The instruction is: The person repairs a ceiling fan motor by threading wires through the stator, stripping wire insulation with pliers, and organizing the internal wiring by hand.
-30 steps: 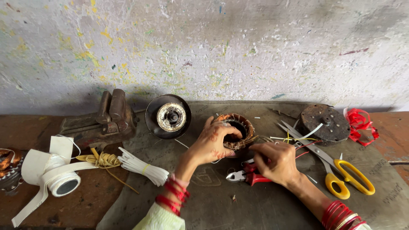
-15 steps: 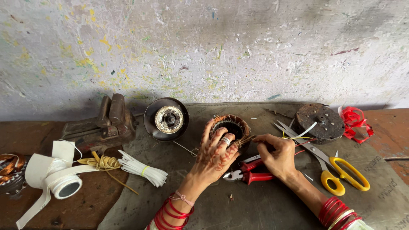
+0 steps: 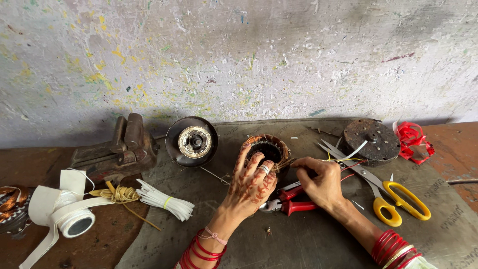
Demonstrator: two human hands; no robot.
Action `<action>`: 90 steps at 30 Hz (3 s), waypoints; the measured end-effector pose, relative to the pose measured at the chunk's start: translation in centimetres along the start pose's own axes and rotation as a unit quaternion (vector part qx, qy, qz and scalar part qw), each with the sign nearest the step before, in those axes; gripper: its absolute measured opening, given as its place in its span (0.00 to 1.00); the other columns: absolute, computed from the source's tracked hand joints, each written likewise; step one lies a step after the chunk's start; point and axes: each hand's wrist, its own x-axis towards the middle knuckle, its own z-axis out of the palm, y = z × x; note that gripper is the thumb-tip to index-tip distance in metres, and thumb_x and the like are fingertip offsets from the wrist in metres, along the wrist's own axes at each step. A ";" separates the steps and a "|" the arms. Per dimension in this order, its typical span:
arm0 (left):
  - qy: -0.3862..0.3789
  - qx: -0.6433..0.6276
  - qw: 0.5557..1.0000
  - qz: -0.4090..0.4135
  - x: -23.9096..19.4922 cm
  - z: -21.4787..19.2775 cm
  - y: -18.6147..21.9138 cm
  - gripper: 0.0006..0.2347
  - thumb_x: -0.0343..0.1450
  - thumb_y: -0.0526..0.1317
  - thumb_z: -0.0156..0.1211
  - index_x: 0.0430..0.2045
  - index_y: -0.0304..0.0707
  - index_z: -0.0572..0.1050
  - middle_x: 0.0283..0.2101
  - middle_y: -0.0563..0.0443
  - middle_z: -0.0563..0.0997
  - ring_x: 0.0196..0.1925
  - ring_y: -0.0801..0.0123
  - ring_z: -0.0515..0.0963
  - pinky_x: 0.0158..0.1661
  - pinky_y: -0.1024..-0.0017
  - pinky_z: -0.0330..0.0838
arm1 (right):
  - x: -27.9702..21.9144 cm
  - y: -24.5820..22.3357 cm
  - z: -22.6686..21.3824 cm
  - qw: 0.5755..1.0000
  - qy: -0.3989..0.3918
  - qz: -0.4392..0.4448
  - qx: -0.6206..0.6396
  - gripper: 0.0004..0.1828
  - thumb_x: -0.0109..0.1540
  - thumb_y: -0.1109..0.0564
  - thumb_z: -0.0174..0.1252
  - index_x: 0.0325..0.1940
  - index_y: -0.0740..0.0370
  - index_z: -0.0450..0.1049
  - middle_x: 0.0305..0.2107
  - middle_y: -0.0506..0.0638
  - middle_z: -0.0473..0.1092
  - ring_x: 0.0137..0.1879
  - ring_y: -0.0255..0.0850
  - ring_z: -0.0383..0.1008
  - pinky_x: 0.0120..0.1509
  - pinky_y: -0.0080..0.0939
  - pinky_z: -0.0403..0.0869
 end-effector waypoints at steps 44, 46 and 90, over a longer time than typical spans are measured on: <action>0.002 -0.101 0.992 -0.071 1.4 -1.7 0.4 0.05 0.68 0.38 0.69 0.29 0.35 0.81 0.43 0.44 0.75 0.57 0.50 0.71 0.62 0.51 0.63 | 0.9 -6.9 -6.1 0.857 -0.459 -0.021 -0.234 0.42 0.47 0.64 0.63 0.67 0.54 0.68 0.56 0.48 0.70 0.57 0.48 0.74 0.58 0.49 0.72; 0.001 -0.098 0.993 -0.062 1.4 -1.5 0.3 0.06 0.68 0.38 0.68 0.30 0.36 0.82 0.43 0.43 0.75 0.57 0.50 0.71 0.63 0.50 0.62 | 0.7 -6.9 -5.7 0.853 -0.457 -0.016 -0.253 0.43 0.47 0.65 0.61 0.68 0.53 0.66 0.54 0.49 0.68 0.56 0.48 0.74 0.57 0.49 0.72; -0.088 -0.048 0.986 -0.134 7.5 0.5 -8.6 0.07 0.70 0.40 0.66 0.24 0.36 0.81 0.25 0.49 0.79 0.41 0.60 0.72 0.61 0.59 0.64 | 1.0 -6.6 -5.2 0.843 -0.460 -0.036 -0.277 0.41 0.46 0.65 0.59 0.65 0.55 0.67 0.49 0.49 0.66 0.54 0.51 0.74 0.53 0.51 0.74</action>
